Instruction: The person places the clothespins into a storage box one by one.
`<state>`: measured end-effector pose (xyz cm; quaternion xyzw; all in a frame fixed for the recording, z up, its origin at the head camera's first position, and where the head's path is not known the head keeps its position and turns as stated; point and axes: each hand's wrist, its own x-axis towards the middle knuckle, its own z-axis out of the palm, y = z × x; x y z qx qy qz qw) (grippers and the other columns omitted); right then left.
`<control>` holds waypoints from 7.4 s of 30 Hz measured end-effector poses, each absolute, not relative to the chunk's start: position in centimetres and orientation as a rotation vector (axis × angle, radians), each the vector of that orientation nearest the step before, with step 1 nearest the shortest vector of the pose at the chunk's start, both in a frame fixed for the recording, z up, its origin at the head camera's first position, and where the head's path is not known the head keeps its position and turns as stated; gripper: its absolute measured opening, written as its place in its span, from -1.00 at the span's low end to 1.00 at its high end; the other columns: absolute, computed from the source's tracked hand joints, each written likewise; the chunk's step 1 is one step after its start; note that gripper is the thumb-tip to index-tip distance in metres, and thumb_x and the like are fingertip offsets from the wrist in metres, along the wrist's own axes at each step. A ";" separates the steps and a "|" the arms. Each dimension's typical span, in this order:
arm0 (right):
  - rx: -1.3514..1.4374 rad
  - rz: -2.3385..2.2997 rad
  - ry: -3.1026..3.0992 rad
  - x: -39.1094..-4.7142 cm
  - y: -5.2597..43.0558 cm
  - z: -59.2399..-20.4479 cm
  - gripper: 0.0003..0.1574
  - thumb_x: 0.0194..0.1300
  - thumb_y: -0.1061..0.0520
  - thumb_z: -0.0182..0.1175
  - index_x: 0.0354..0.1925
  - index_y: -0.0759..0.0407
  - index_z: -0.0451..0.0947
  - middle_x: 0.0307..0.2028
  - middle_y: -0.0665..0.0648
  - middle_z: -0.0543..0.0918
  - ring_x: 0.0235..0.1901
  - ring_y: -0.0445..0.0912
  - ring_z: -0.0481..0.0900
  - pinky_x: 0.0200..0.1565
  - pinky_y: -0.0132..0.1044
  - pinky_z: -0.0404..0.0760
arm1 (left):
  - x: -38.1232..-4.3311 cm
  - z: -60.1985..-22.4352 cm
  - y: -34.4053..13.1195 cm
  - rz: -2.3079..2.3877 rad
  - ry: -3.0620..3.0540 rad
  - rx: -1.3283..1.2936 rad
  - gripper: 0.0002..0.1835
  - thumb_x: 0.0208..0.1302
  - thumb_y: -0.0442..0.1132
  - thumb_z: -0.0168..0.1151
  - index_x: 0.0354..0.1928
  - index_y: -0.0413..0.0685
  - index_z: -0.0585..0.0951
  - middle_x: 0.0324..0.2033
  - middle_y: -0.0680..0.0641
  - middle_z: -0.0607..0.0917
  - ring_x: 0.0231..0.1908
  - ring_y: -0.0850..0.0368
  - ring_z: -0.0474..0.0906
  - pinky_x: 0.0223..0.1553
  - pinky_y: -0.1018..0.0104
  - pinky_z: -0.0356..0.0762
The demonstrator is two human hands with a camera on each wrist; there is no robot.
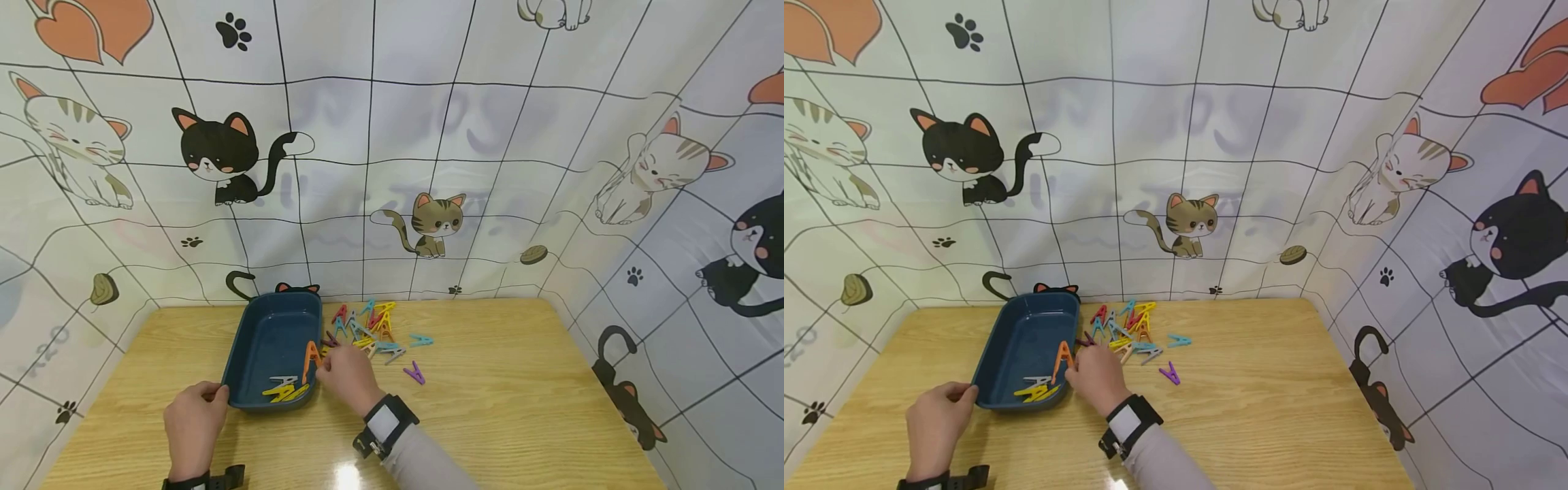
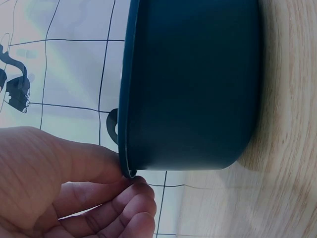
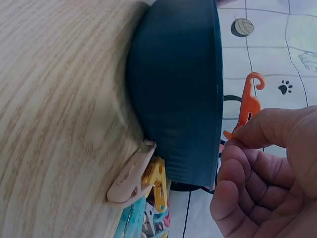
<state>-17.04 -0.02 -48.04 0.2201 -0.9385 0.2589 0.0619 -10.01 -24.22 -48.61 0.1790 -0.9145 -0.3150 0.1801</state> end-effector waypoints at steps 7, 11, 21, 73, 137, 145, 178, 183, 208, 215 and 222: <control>0.699 0.696 -2.835 -16.9 -1.0 -47.7 -0.33 0.25 0.13 0.35 -0.81 -0.06 0.17 -0.80 -0.17 -0.01 -0.78 -0.31 -0.06 -0.61 -0.47 -0.04 | -10.0 -48.8 -24.3 -0.886 -2.581 0.502 -0.81 0.22 -0.41 0.31 -0.32 -0.52 0.73 -0.53 -0.31 0.73 -0.57 -0.17 0.63 -0.52 0.07 0.45; 0.699 0.688 -2.837 -17.0 -1.3 -47.7 -0.34 0.27 0.14 0.35 -0.79 -0.04 0.17 -0.80 -0.16 0.00 -0.78 -0.30 -0.03 -0.62 -0.46 -0.03 | -10.0 -48.8 -24.3 -0.889 -2.578 0.507 -0.81 0.22 -0.41 0.31 -0.32 -0.51 0.73 -0.52 -0.32 0.73 -0.56 -0.18 0.63 -0.51 0.06 0.46; 0.706 0.656 -2.783 -17.4 -1.5 -48.1 -0.34 0.31 0.20 0.32 -0.76 -0.04 0.16 -0.75 -0.14 0.03 -0.73 -0.29 0.00 -0.60 -0.46 -0.02 | -10.1 -48.8 -24.3 -0.886 -2.588 0.513 -0.80 0.23 -0.40 0.30 -0.31 -0.51 0.73 -0.52 -0.30 0.74 -0.54 -0.19 0.64 -0.45 0.01 0.46; 0.744 0.771 -2.817 -19.4 2.5 -50.7 -0.69 0.33 0.22 0.31 -0.58 0.08 0.65 -0.58 -0.08 0.53 -0.59 -0.31 0.33 -0.48 -0.48 0.30 | -10.1 -48.8 -24.2 -0.898 -2.601 0.546 -0.81 0.25 -0.40 0.30 -0.30 -0.51 0.73 -0.50 -0.32 0.74 -0.52 -0.19 0.65 -0.46 0.02 0.47; 0.822 0.203 -2.972 -21.5 -1.8 -51.7 -0.81 0.28 0.09 0.40 -0.46 0.11 0.72 -0.47 0.01 0.74 -0.42 -0.12 0.69 -0.39 -0.31 0.63 | -10.2 -48.8 -24.0 -0.894 -2.588 0.573 -0.80 0.26 -0.39 0.29 -0.26 -0.50 0.74 -0.44 -0.38 0.75 -0.47 -0.26 0.67 -0.50 0.09 0.44; 0.789 0.468 -2.995 -21.6 -0.4 -51.1 -0.49 0.27 0.08 0.38 -0.73 0.05 0.40 -0.72 -0.09 0.35 -0.69 -0.23 0.31 -0.60 -0.39 0.24 | -10.3 -48.8 -24.1 -0.892 -2.590 0.563 -0.80 0.26 -0.40 0.30 -0.26 -0.51 0.73 -0.45 -0.38 0.75 -0.52 -0.22 0.66 -0.52 0.09 0.44; 0.615 1.407 -2.862 -21.1 4.3 -49.5 -0.83 0.29 0.23 0.30 -0.44 0.15 0.75 -0.50 -0.03 0.68 -0.56 -0.27 0.38 -0.47 -0.44 0.36 | -10.1 -48.8 -24.1 -0.891 -2.560 0.508 -0.82 0.24 -0.42 0.31 -0.29 -0.51 0.74 -0.50 -0.35 0.73 -0.58 -0.16 0.63 -0.54 0.11 0.41; 0.584 1.486 -2.815 -21.2 4.2 -48.8 -0.83 0.33 0.17 0.29 -0.33 0.16 0.80 -0.43 -0.01 0.73 -0.56 -0.27 0.42 -0.45 -0.41 0.41 | -10.1 -48.8 -24.1 -0.884 -2.561 0.513 -0.82 0.23 -0.42 0.31 -0.30 -0.51 0.74 -0.51 -0.34 0.73 -0.58 -0.15 0.62 -0.55 0.13 0.40; 0.723 1.482 -2.768 -21.3 -1.0 -45.9 -0.84 0.34 0.15 0.33 -0.33 0.15 0.82 -0.39 0.02 0.76 -0.48 -0.31 0.52 -0.42 -0.43 0.49 | -10.1 -49.0 -24.1 -0.852 -2.553 0.466 -0.82 0.24 -0.43 0.30 -0.31 -0.51 0.74 -0.53 -0.34 0.73 -0.57 -0.18 0.63 -0.53 0.05 0.46; 0.783 1.311 -2.820 -21.1 -2.4 -46.4 -0.82 0.36 0.15 0.30 -0.32 0.17 0.81 -0.45 -0.07 0.72 -0.53 -0.35 0.46 -0.43 -0.46 0.44 | -10.1 -49.0 -24.1 -0.868 -2.554 0.477 -0.81 0.24 -0.42 0.29 -0.30 -0.52 0.73 -0.51 -0.35 0.73 -0.57 -0.19 0.64 -0.53 0.06 0.46; 0.781 1.227 -2.885 -21.0 -3.2 -46.6 -0.81 0.39 0.09 0.34 -0.32 0.12 0.82 -0.49 -0.10 0.72 -0.58 -0.37 0.45 -0.47 -0.49 0.41 | -10.1 -49.1 -24.1 -0.878 -2.554 0.475 -0.81 0.24 -0.42 0.29 -0.30 -0.53 0.73 -0.51 -0.36 0.73 -0.57 -0.19 0.64 -0.55 0.08 0.44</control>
